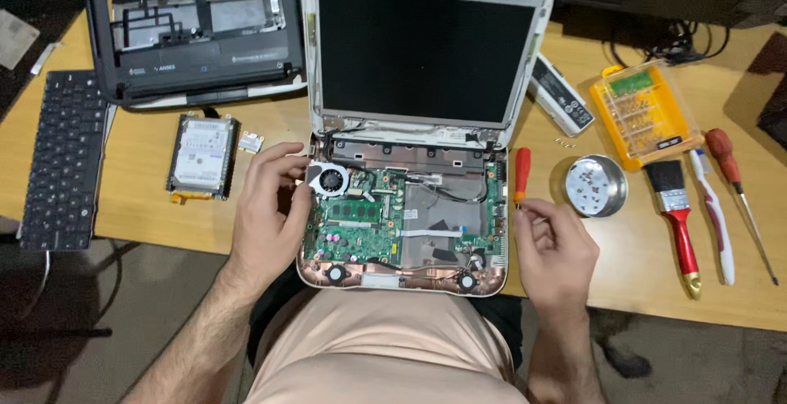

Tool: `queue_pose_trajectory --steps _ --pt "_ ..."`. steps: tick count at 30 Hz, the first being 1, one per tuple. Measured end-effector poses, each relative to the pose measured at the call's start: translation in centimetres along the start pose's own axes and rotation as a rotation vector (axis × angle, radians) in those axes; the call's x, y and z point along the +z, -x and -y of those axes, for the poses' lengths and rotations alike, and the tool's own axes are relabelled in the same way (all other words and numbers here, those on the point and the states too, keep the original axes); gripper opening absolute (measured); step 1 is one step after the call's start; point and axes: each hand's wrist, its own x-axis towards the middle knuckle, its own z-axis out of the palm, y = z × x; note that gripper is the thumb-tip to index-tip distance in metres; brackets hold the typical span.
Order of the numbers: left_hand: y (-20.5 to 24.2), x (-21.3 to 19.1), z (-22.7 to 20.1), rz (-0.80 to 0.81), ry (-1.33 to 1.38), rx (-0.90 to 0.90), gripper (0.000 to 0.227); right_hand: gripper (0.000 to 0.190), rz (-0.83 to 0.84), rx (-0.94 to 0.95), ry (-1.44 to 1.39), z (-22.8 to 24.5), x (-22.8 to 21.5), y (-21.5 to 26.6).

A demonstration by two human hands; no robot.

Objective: The person uses a screwdriver to remove screws from the bezel of a laptop screen. They then detach the bezel and set it aside, exposing the screen and internal components.

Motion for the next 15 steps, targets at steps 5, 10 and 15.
queue_pose_trajectory --steps 5,10,15 --pt "-2.0 -0.4 -2.1 0.066 0.074 -0.071 0.041 0.026 0.053 0.087 0.255 -0.8 -0.1 -1.9" --pt "-3.4 -0.3 -2.2 0.114 0.119 -0.177 0.053 0.054 0.223 0.298 0.439 2.1 0.0 -4.7" --pt "-4.5 0.3 -0.9 0.13 0.187 -0.234 0.06 0.055 0.429 0.566 0.594 4.8 -0.1 -6.2"
